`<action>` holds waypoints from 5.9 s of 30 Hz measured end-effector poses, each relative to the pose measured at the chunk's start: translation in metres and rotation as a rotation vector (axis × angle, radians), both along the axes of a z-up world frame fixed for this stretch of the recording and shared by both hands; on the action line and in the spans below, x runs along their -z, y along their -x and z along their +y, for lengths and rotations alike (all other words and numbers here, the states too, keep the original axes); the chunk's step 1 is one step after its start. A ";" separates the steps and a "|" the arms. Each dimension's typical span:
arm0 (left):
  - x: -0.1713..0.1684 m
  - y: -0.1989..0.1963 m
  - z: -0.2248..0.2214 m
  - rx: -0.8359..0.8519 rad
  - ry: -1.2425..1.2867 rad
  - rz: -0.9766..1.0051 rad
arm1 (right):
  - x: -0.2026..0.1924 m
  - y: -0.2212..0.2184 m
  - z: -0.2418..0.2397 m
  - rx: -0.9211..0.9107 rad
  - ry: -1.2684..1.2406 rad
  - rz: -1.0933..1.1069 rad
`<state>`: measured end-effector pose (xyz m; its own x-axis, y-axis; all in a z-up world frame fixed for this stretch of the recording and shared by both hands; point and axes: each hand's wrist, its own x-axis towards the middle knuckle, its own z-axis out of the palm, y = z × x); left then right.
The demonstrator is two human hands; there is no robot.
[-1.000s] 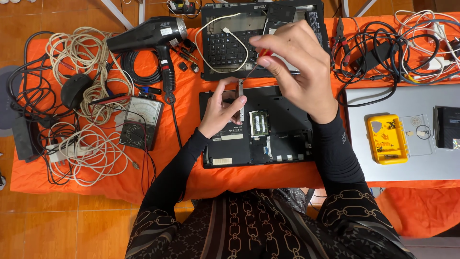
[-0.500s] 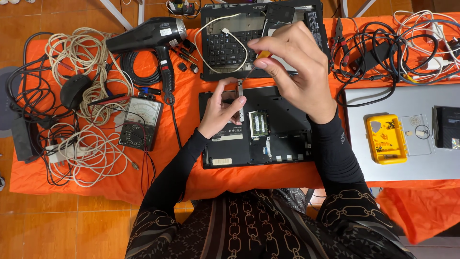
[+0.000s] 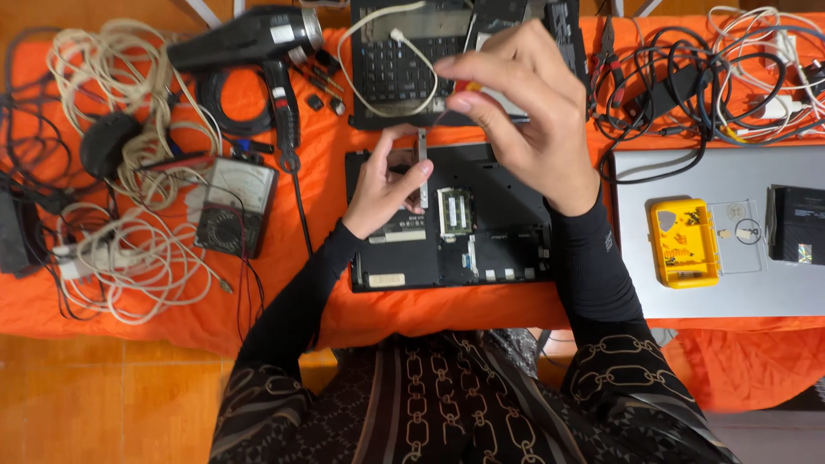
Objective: Disassembling a laptop and removing the hard drive.
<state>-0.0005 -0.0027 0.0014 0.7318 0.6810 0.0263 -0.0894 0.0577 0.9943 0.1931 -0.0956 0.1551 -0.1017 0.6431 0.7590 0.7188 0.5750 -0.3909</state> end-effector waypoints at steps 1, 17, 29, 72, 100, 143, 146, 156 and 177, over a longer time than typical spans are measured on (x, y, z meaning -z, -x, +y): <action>0.000 0.000 0.000 -0.011 0.018 0.002 | -0.003 0.001 -0.002 -0.011 0.018 0.002; -0.004 0.001 -0.003 0.007 -0.080 0.012 | 0.002 -0.010 -0.006 -0.083 0.037 0.033; -0.003 -0.003 -0.002 0.019 -0.080 0.026 | -0.011 -0.005 -0.004 -0.017 -0.027 -0.002; 0.003 -0.001 0.000 0.015 0.002 -0.005 | -0.010 0.003 -0.004 -0.021 -0.074 -0.122; 0.000 -0.001 -0.001 0.019 -0.052 -0.011 | -0.001 0.000 -0.004 -0.040 -0.039 -0.025; 0.010 0.001 0.005 0.125 -0.021 -0.127 | -0.005 -0.009 -0.021 -0.030 -0.108 0.058; 0.008 0.001 0.006 0.114 0.034 -0.148 | 0.002 -0.017 -0.024 -0.040 -0.149 0.103; 0.004 -0.002 0.004 0.043 0.086 -0.140 | 0.006 -0.027 -0.065 0.137 -0.239 0.360; 0.006 0.002 -0.004 0.086 0.022 -0.183 | 0.127 -0.114 -0.269 0.699 -0.356 0.395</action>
<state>-0.0022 -0.0063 -0.0050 0.7718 0.6179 0.1503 -0.2627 0.0945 0.9602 0.3073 -0.3643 0.0285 0.5393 0.1782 0.8230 0.8022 0.1886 -0.5665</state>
